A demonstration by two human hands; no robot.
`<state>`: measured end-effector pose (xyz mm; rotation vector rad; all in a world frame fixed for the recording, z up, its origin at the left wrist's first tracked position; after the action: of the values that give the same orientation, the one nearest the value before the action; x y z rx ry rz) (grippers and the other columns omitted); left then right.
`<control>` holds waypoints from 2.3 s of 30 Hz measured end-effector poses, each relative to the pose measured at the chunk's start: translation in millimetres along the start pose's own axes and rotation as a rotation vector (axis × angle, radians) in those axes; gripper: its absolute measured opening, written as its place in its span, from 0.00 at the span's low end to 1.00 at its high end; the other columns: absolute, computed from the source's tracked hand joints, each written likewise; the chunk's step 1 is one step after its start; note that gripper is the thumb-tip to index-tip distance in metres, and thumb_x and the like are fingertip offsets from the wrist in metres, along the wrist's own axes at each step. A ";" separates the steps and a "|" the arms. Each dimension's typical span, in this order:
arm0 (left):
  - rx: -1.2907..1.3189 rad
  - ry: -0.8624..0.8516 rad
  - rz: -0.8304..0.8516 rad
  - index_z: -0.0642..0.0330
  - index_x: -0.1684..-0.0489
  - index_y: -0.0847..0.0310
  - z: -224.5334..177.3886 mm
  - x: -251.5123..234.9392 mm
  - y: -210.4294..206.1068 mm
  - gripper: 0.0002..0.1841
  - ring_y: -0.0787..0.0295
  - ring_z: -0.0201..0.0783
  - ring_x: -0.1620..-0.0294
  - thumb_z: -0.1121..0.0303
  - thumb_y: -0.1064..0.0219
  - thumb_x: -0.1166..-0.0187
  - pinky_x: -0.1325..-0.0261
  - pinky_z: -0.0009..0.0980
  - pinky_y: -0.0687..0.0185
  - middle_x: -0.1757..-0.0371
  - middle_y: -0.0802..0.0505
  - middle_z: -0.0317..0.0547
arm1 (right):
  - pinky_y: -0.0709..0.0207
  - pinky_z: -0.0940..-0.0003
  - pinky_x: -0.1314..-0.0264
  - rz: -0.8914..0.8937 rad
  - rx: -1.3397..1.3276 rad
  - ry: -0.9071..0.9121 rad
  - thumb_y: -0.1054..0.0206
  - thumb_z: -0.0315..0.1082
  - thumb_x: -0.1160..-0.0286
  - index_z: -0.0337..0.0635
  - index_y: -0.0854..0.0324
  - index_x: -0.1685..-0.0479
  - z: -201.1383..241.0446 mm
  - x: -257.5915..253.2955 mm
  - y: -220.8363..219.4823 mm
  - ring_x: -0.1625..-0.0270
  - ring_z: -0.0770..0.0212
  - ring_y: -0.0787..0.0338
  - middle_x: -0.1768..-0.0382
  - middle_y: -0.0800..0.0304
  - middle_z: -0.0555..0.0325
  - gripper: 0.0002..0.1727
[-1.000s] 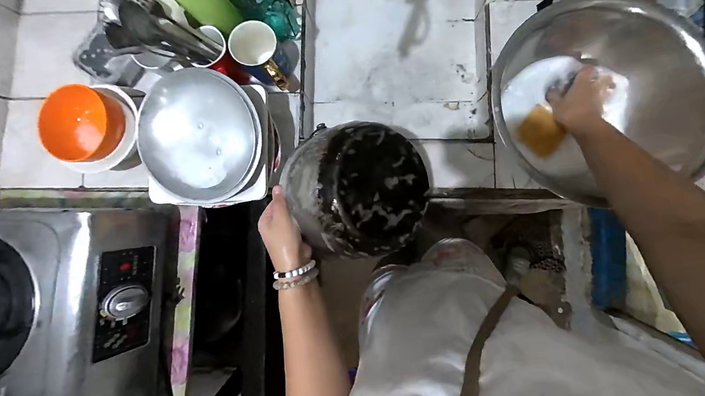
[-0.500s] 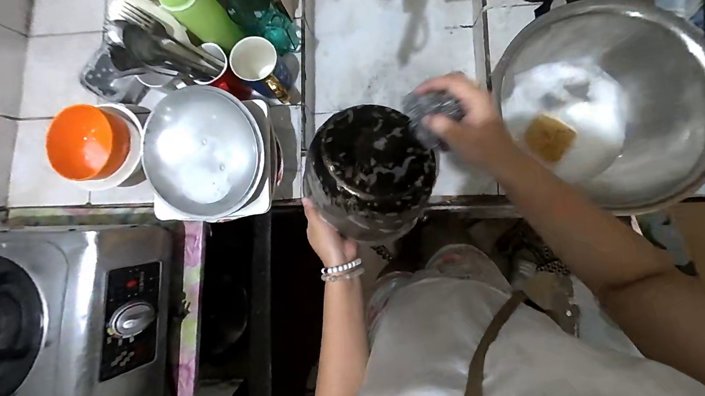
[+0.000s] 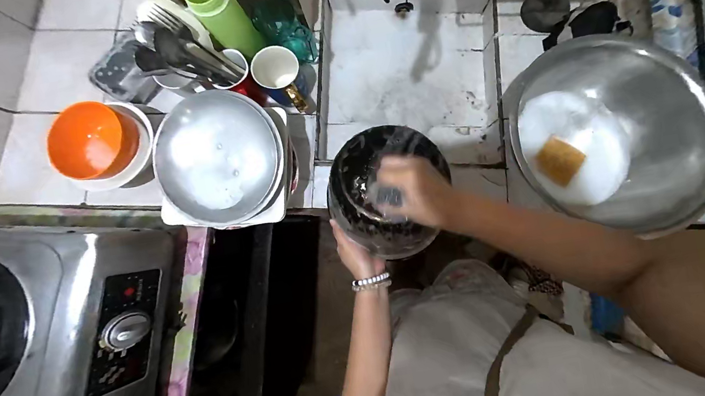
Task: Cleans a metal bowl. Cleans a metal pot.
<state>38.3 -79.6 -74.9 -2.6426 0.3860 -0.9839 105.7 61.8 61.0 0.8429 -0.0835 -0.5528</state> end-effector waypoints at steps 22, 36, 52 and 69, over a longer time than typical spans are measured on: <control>0.026 0.086 -0.130 0.67 0.33 0.21 -1.8 2.5 -1.6 0.30 0.12 0.43 0.39 0.49 0.60 0.04 0.37 0.46 0.15 0.38 0.11 0.56 | 0.21 0.36 0.37 0.151 0.201 -0.231 0.26 0.33 0.28 0.24 0.14 0.54 -49.6 -64.1 18.5 0.42 0.34 0.11 0.48 0.12 0.30 0.16; 0.056 0.042 -0.056 0.59 0.30 0.26 1.6 6.1 -1.5 0.30 0.10 0.35 0.52 0.48 0.68 0.04 0.51 0.37 0.11 0.49 0.09 0.45 | 0.14 0.45 0.46 0.139 0.025 -0.025 0.22 0.32 0.34 0.27 0.11 0.63 22.9 -25.7 -22.5 0.51 0.41 0.08 0.58 0.09 0.37 0.13; 0.003 0.003 -0.052 0.56 0.22 0.31 9.2 0.7 9.4 0.29 0.11 0.37 0.43 0.49 0.68 0.04 0.43 0.40 0.12 0.39 0.10 0.47 | 0.15 0.41 0.42 0.132 0.165 -0.227 0.25 0.33 0.29 0.33 0.11 0.53 -12.9 -29.3 0.4 0.43 0.39 0.09 0.47 0.10 0.38 0.12; 0.027 -0.047 -0.024 0.57 0.22 0.32 13.2 8.2 -2.6 0.29 0.12 0.38 0.42 0.50 0.71 0.04 0.42 0.41 0.12 0.39 0.11 0.47 | 0.18 0.40 0.38 0.124 0.101 -0.274 0.27 0.35 0.26 0.32 0.11 0.51 -38.5 -19.3 21.3 0.40 0.40 0.09 0.45 0.09 0.38 0.14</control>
<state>53.5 -77.7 -78.7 -2.6463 0.3282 -0.9264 109.3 109.1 53.5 0.8500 -0.4145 -0.5481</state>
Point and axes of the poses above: each hand's wrist, its own x-axis away from the middle knuckle, its own y-axis out of the back of the hand, z = x × y, the point moved 4 cm from there along -x, towards the middle knuckle
